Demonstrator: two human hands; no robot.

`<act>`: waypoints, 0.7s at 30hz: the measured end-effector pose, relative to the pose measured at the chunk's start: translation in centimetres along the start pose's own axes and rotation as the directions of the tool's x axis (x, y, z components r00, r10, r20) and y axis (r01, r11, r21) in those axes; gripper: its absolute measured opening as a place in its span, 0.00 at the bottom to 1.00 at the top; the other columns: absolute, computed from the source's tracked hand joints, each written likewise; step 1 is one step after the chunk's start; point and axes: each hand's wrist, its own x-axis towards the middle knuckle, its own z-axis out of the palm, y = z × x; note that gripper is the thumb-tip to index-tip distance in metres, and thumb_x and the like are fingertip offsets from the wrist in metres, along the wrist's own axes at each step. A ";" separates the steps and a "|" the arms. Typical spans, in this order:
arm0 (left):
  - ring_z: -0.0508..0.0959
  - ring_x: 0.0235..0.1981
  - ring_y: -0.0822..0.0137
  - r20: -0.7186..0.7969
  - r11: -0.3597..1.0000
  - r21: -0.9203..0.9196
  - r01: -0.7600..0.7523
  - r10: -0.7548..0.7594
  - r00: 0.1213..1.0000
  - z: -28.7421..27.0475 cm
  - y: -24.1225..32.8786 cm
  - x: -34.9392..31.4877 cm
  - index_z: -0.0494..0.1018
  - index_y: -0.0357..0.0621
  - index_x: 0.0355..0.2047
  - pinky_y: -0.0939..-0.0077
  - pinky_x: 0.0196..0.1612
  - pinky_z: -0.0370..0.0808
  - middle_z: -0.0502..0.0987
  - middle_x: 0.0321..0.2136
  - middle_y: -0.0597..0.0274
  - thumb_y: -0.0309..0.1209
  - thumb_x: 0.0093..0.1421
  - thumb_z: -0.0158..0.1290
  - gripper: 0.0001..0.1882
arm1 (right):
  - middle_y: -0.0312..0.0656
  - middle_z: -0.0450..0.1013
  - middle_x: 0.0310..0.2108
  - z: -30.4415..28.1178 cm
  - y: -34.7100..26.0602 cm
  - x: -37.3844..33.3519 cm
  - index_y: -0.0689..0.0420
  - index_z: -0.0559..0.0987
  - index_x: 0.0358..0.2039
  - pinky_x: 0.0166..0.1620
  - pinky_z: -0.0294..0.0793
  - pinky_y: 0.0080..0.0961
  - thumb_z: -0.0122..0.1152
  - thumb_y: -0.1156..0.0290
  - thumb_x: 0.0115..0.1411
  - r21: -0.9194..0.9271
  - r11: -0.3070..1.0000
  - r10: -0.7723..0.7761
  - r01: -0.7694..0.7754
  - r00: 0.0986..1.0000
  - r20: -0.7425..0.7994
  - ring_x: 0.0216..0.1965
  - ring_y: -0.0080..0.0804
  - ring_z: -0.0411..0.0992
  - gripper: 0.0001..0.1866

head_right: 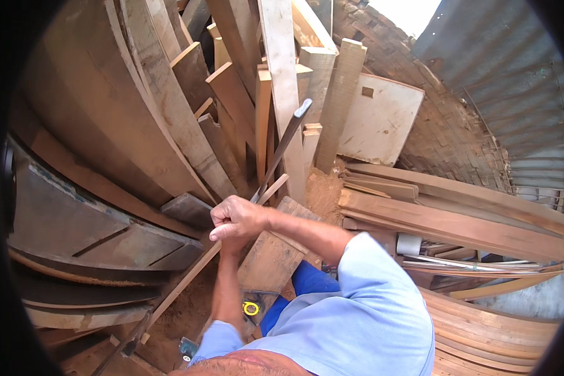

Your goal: The person uses a tape measure and a file on a large wooden board, then selects several wooden planks from a stack and fits them together by hand.

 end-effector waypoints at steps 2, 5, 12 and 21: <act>0.75 0.43 0.68 -0.250 0.999 0.035 -0.037 0.045 0.967 1.8 -1.1 -0.7 0.72 0.37 0.43 0.71 0.43 0.74 0.76 0.39 0.59 0.23 0.50 0.61 0.18 | 0.41 0.69 0.18 -1.4 0.1 1.0 0.61 0.72 0.19 0.27 0.67 0.31 0.67 0.56 0.57 0.079 0.993 0.058 -0.086 0.948 0.313 0.22 0.32 0.68 0.22; 0.75 0.41 0.67 -0.271 0.948 0.276 -0.160 0.237 0.933 3.7 5.6 0.4 0.72 0.38 0.39 0.70 0.40 0.74 0.75 0.38 0.59 0.22 0.51 0.60 0.14 | 0.42 0.72 0.23 -0.6 -0.9 -0.8 0.62 0.76 0.25 0.32 0.70 0.30 0.64 0.60 0.59 0.082 0.994 -0.068 0.068 0.998 0.007 0.27 0.31 0.71 0.17; 0.70 0.54 0.64 0.721 0.999 0.020 0.042 -0.043 0.692 -2.2 6.4 3.7 0.69 0.39 0.51 0.68 0.55 0.68 0.71 0.52 0.51 0.27 0.45 0.59 0.30 | 0.37 0.70 0.24 8.0 -2.1 -5.8 0.61 0.75 0.27 0.32 0.69 0.23 0.62 0.65 0.62 0.030 0.992 0.103 -0.125 0.632 -0.768 0.28 0.21 0.67 0.13; 0.80 0.27 0.57 0.132 0.925 0.329 -0.190 0.154 0.979 1.6 7.3 0.2 0.73 0.40 0.29 0.65 0.31 0.75 0.77 0.24 0.49 0.26 0.45 0.61 0.10 | 0.34 0.64 0.15 4.0 -0.7 -5.3 0.58 0.69 0.19 0.23 0.63 0.23 0.68 0.65 0.57 -0.073 0.993 0.046 -0.096 0.859 -0.509 0.19 0.21 0.61 0.19</act>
